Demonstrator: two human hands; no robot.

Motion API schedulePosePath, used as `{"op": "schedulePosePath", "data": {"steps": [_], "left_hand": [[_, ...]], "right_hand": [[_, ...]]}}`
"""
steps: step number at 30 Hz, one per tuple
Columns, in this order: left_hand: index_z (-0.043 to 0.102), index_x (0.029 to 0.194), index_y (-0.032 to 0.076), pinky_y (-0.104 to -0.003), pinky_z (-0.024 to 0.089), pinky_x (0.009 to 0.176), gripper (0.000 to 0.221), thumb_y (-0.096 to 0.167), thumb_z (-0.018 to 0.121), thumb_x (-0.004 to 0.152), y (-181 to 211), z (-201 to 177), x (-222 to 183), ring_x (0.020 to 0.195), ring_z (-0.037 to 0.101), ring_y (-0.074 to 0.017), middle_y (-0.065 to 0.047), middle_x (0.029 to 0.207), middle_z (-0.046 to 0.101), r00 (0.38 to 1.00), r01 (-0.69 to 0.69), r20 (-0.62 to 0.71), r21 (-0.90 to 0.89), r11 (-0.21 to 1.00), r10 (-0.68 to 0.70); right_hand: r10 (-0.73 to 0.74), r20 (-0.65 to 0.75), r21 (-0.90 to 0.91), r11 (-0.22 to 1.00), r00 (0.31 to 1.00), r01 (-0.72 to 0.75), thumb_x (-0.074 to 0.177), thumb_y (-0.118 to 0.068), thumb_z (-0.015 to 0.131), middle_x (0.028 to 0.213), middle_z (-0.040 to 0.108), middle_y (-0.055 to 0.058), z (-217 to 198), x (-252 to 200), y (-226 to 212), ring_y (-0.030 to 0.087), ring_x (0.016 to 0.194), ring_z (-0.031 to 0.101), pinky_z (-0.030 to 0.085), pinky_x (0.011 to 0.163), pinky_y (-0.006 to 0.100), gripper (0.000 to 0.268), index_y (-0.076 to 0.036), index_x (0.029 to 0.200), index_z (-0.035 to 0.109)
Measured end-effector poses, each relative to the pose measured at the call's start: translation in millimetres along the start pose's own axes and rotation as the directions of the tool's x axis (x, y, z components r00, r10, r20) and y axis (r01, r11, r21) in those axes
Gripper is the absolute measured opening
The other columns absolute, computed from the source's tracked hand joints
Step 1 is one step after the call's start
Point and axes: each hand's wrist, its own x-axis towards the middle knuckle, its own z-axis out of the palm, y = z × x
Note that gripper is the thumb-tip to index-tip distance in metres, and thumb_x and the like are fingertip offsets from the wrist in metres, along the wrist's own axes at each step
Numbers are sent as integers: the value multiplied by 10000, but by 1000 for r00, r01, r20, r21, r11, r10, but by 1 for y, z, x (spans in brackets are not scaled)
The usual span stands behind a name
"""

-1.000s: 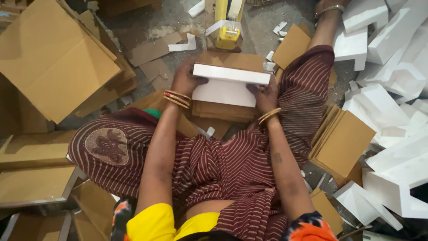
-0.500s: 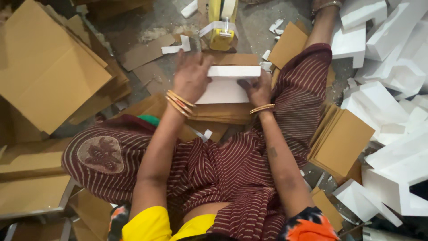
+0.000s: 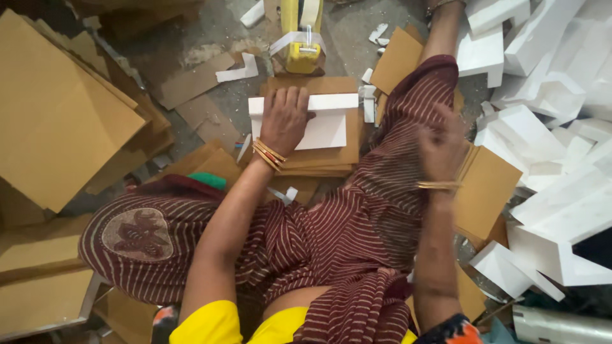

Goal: The person sits on the floor and repeatedly assembles small cardboard boxes by inserting white foam inserts and sealing the flaps with tape. The person handles cardboard pieces and foam inserts one at a time, using a tape dispenser to close each box.

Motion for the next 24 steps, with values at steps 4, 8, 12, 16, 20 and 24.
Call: {"op": "schedulePosePath", "data": {"steps": [4, 8, 12, 16, 20, 24], "left_hand": [[559, 1243, 21, -451, 402, 1017, 528, 328, 756, 862, -1, 0, 1, 1058, 558, -291, -108, 1078, 589, 1000, -3, -15, -24, 1000, 3], [559, 1218, 17, -455, 404, 1002, 524, 329, 764, 850, 0, -2, 3, 1042, 559, -298, -113, 1054, 587, 1000, -2, -20, -17, 1000, 1], [565, 1189, 27, -449, 407, 969, 502, 327, 767, 841, 1, -3, 4, 1027, 554, -297, -115, 1055, 592, 1000, 13, -6, -41, 999, -13], [572, 1150, 42, -441, 409, 954, 465, 322, 765, 833, 1, -5, 4, 1017, 549, -297, -113, 1052, 590, 1000, 15, -25, -61, 998, -17], [573, 1150, 33, -425, 411, 940, 443, 315, 758, 863, 0, -4, 4, 1008, 546, -286, -114, 1060, 587, 1000, 6, -13, -71, 997, -7], [580, 1142, 37, -434, 408, 975, 463, 328, 758, 828, 1, -2, 3, 1018, 547, -286, -109, 1063, 591, 998, -10, -65, -28, 1000, 9]], "right_hand": [[115, -113, -425, 892, 987, -153, 929, -385, 861, 1466, 538, 277, -91, -17, 96, 416, 1336, 541, 456, 1101, 469, 814, 8, 1527, 473], [438, -79, -548, 731, 896, -406, 739, -669, 867, 1552, 332, 368, -107, -55, 170, 522, 1442, 319, 301, 1158, 571, 1260, 68, 1573, 276], [401, -84, -619, 696, 912, -363, 733, -690, 875, 1560, 309, 366, -89, -65, 184, 534, 1453, 271, 269, 1141, 609, 1242, 29, 1573, 309], [599, -48, -410, 718, 799, -562, 654, -643, 815, 1538, 532, 286, -111, -55, 160, 468, 1463, 449, 389, 1192, 552, 1090, 2, 1484, 527], [532, -112, -431, 735, 839, -523, 615, -633, 885, 1438, 529, 342, -122, -55, 147, 531, 1357, 454, 384, 1120, 576, 1135, 29, 1456, 508], [590, -34, -624, 618, 807, -478, 643, -726, 826, 1338, 637, 372, -125, -49, 153, 526, 1290, 568, 426, 1134, 556, 1083, 84, 1336, 636]]}}
